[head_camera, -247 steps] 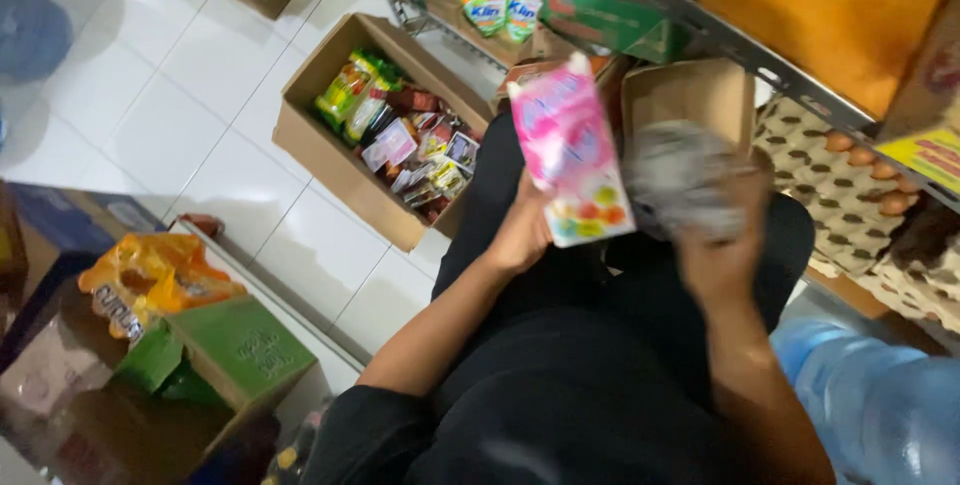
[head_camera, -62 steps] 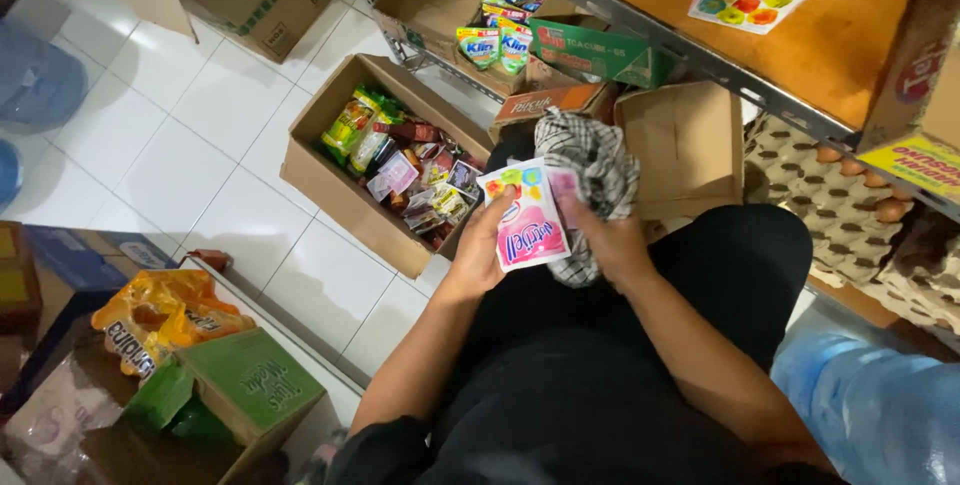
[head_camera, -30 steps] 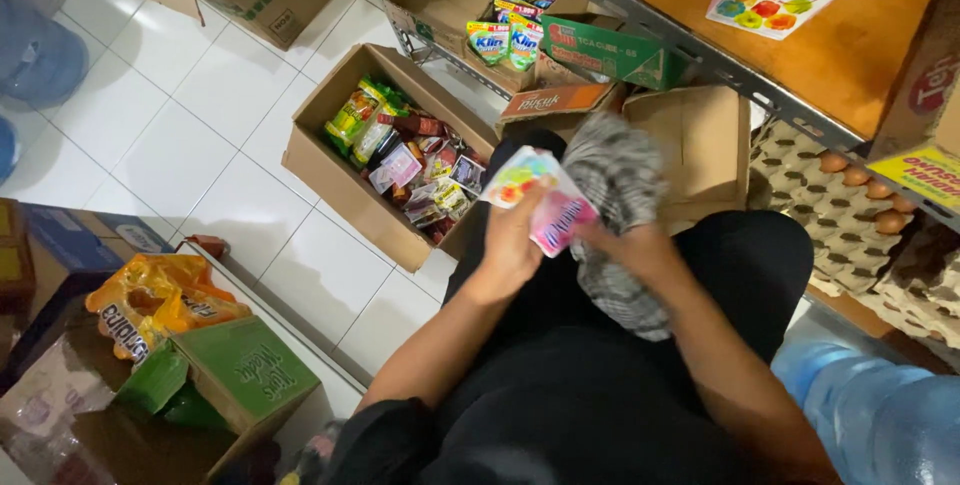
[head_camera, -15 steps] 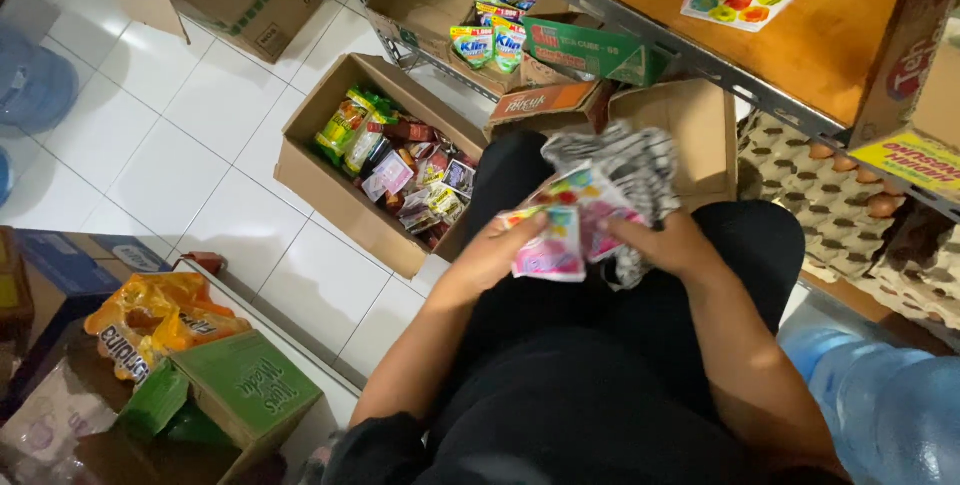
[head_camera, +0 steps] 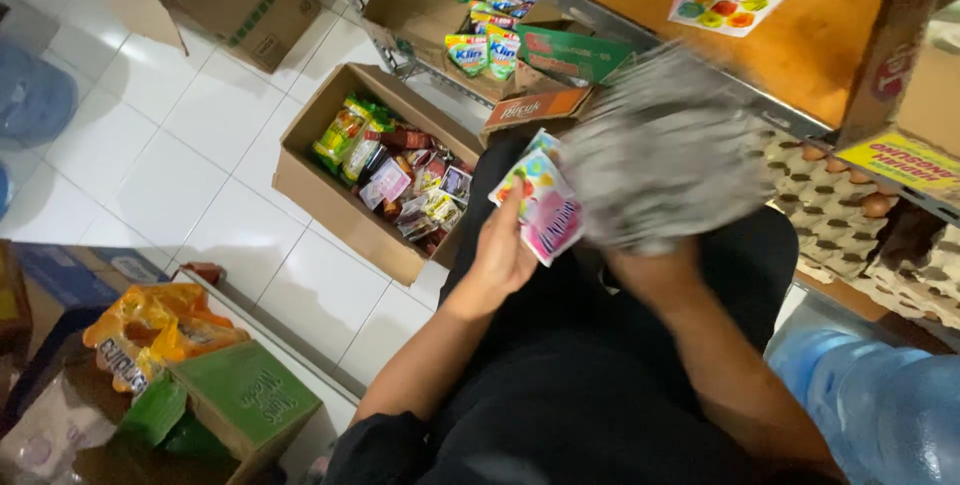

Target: The person sits on the floor and wipes the exterior of several small product boxes using a checkered cloth. They pick up each box from a larger cardboard box, wipe it, and place it on a wooden table.

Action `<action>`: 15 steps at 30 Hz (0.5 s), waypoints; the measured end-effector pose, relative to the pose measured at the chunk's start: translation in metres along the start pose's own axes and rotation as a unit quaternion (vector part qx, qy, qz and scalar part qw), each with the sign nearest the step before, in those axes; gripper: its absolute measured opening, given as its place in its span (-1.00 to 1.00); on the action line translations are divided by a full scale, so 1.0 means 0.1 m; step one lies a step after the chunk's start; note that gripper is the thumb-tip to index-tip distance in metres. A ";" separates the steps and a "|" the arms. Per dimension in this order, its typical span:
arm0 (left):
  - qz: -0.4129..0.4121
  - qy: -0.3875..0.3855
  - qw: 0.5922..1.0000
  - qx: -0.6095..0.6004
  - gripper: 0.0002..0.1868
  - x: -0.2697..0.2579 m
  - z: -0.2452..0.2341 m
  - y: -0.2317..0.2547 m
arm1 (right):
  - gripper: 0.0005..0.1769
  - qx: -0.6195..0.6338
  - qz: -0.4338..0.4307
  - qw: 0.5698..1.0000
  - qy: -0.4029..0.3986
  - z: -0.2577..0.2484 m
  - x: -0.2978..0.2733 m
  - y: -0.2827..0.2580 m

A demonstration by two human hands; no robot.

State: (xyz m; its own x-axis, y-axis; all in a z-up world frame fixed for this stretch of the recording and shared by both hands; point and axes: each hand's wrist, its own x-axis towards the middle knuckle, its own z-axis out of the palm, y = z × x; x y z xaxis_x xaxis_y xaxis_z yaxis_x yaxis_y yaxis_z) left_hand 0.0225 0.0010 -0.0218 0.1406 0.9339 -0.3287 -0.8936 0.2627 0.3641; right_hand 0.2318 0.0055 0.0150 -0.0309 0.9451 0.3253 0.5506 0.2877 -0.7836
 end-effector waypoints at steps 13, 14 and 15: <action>0.147 -0.031 0.988 -0.025 -0.39 0.07 0.12 0.44 | -0.62 0.130 0.044 0.984 -0.117 -0.10 0.10 0.42; 0.133 -0.045 0.990 -0.010 -0.39 0.11 0.08 0.31 | -0.49 0.119 0.022 0.990 -0.072 -0.07 0.16 0.40; 0.117 -0.060 0.991 0.006 -0.39 0.14 0.05 0.18 | -0.35 0.107 0.000 0.994 -0.026 -0.05 0.20 0.37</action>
State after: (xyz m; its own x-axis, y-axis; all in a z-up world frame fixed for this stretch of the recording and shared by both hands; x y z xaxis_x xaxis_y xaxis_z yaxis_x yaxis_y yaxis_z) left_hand 0.0106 0.0204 -0.0151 -0.0195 0.9914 -0.1292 -0.9030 0.0380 0.4280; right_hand 0.2558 0.0347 -0.0047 -0.0771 0.9505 0.3009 0.3601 0.3080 -0.8806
